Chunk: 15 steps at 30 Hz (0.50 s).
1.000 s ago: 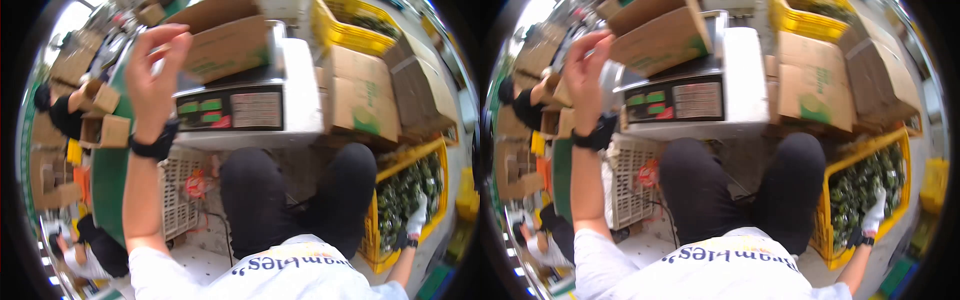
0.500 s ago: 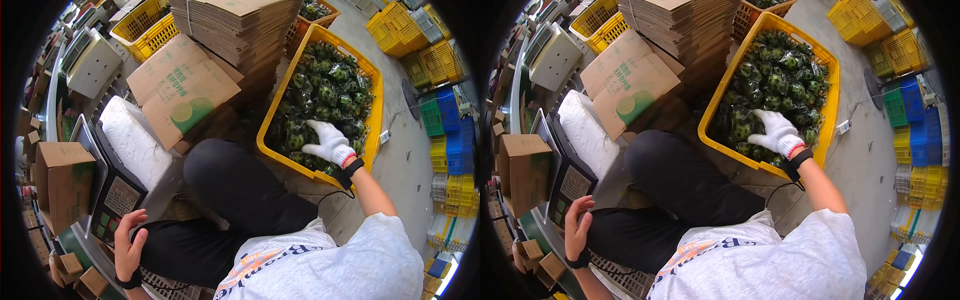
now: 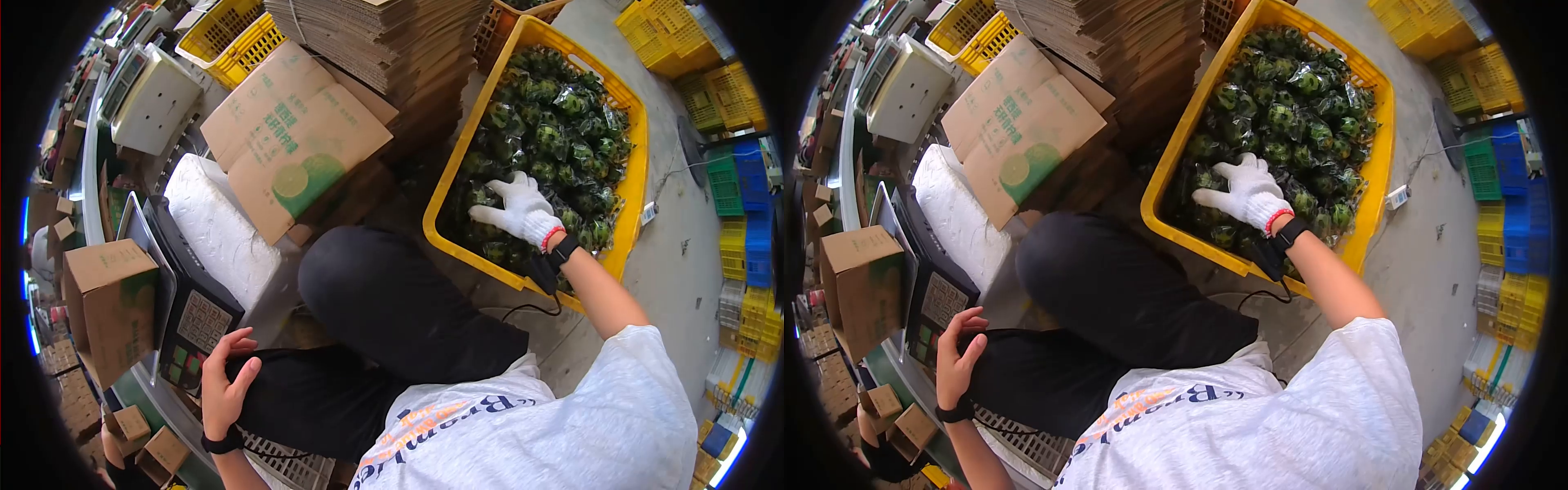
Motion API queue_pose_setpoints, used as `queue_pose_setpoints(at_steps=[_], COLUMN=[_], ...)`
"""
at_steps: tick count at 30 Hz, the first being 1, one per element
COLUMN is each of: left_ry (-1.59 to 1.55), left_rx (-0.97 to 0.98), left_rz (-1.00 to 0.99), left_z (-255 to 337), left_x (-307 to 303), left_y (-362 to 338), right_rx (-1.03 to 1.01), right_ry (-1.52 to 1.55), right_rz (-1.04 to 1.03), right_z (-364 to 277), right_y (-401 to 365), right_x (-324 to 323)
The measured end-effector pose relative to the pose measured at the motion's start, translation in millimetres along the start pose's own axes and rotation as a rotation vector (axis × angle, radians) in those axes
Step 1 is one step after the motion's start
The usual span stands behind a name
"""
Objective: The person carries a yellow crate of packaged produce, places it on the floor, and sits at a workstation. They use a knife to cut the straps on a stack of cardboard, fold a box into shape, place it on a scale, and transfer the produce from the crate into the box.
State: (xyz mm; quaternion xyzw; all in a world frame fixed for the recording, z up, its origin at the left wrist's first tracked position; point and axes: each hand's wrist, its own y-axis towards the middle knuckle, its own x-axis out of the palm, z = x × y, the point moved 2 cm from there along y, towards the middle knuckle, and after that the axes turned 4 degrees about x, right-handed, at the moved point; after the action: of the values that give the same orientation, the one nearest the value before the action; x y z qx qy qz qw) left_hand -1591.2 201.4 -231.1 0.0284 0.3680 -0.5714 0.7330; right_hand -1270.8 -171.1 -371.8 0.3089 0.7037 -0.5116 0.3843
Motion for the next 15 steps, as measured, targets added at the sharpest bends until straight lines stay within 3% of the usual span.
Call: queue_pose_setpoints(at_steps=[6, 8, 9, 10, 12, 14, 15], left_ry=[0.001, -0.043, -0.048, -0.054, -0.069, -0.07, -0.085], left_rx=[0.011, 0.021, 0.031, 0.045, 0.041, 0.114, 0.144], left_rz=[0.029, 0.057, 0.061, 0.07, 0.125, 0.119, 0.128], left_z=[-5.5, -10.5, -11.0, -11.1, -11.1, -16.8, -17.9], left_x=[-3.6, -4.1, -5.1, -6.4, -5.5, -8.1, -9.9], left_y=[-0.6, -2.3, -3.6, -4.4, -5.3, -6.5, -8.8], right_rx=[-0.098, -0.268, -0.361, -0.373, -0.258, -0.18, -0.301], right_ry=[0.156, 0.283, 0.507, 0.72, 0.954, 0.97, 0.984], right_rz=[0.028, 0.127, 0.137, 0.065, 0.114, 0.099, 0.111], right_z=[22.6, 41.3, 49.7, 39.1, 20.3, -25.6, -44.8], right_y=[-1.2, 3.1, 6.0, -2.9, -25.0, -46.4, -47.7], right_x=[-9.3, -8.6, -7.0, -22.1, -44.0, -81.4, -93.4])
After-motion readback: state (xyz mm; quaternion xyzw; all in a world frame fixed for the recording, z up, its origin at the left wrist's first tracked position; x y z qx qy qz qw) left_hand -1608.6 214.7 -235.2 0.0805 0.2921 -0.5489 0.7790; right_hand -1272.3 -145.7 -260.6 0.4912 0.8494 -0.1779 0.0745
